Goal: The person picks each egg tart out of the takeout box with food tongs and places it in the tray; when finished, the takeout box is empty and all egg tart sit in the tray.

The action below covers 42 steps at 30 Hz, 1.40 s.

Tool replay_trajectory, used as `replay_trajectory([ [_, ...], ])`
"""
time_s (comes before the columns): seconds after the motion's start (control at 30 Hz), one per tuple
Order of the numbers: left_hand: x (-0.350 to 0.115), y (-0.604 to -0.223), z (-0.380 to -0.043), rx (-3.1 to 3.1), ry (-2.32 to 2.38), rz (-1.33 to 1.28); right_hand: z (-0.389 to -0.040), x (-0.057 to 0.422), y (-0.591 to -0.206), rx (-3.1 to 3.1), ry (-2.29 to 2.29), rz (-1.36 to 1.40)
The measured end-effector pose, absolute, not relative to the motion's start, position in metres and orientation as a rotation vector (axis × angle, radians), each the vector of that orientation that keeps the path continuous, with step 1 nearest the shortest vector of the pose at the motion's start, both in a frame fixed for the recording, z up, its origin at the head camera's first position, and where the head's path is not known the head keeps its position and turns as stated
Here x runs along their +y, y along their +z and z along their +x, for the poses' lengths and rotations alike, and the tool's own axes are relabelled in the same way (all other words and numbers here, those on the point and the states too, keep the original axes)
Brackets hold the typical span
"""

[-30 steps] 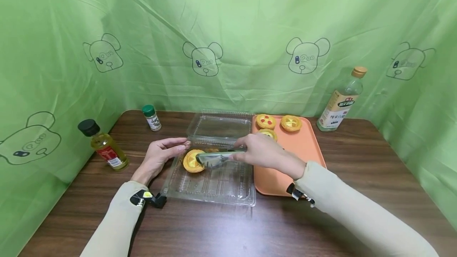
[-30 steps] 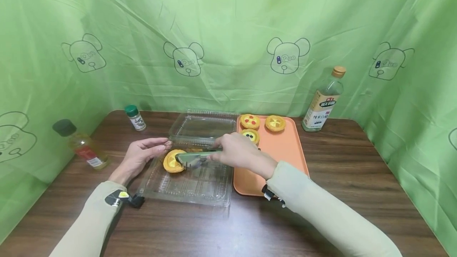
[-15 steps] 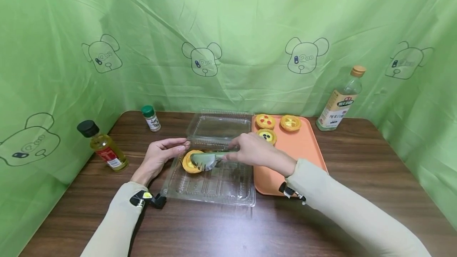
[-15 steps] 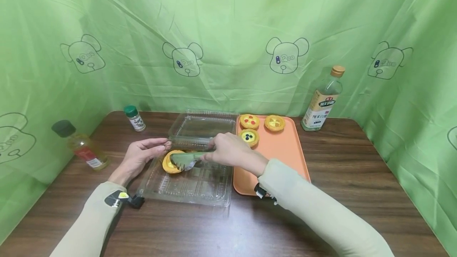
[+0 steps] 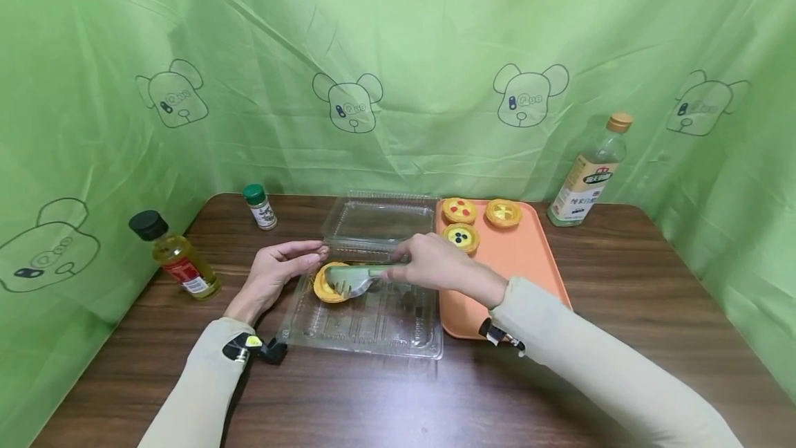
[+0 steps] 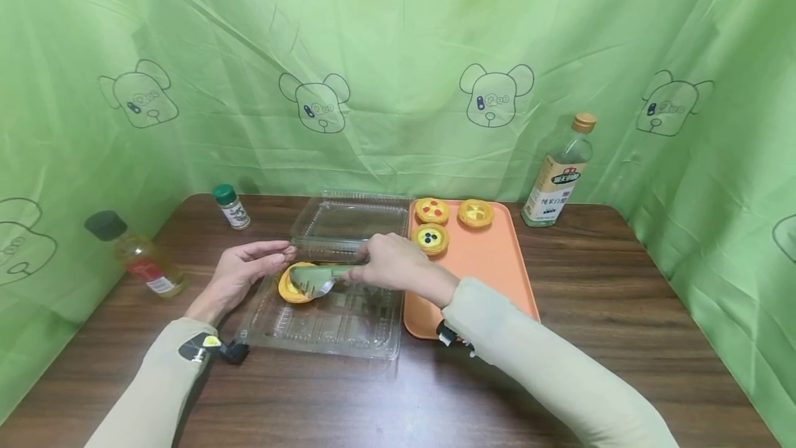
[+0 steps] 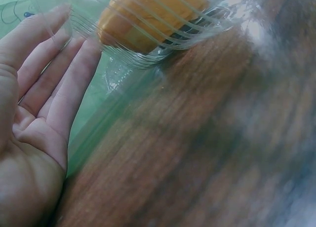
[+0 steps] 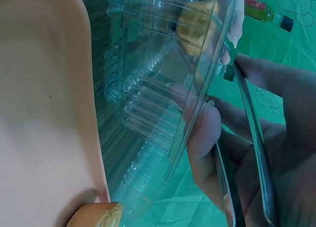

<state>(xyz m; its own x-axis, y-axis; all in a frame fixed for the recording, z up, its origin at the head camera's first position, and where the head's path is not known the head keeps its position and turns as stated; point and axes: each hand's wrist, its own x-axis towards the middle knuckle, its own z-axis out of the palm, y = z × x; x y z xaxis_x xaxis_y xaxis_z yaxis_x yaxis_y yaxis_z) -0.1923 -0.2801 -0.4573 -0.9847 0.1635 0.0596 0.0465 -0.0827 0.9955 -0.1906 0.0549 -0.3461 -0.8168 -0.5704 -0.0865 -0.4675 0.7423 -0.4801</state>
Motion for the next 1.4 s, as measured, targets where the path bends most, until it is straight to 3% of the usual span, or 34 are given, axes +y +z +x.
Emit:
replay_trajectory([
  [0.8, -0.281, -0.455, -0.191, 2.078, 2.247, 0.240, -0.185, 0.062, -0.349, 2.760, -0.676, -0.876],
  [1.4, -0.281, -0.458, -0.192, 2.052, 2.275, 0.255, -0.181, 0.110, -0.323, 2.800, -0.876, -0.799],
])
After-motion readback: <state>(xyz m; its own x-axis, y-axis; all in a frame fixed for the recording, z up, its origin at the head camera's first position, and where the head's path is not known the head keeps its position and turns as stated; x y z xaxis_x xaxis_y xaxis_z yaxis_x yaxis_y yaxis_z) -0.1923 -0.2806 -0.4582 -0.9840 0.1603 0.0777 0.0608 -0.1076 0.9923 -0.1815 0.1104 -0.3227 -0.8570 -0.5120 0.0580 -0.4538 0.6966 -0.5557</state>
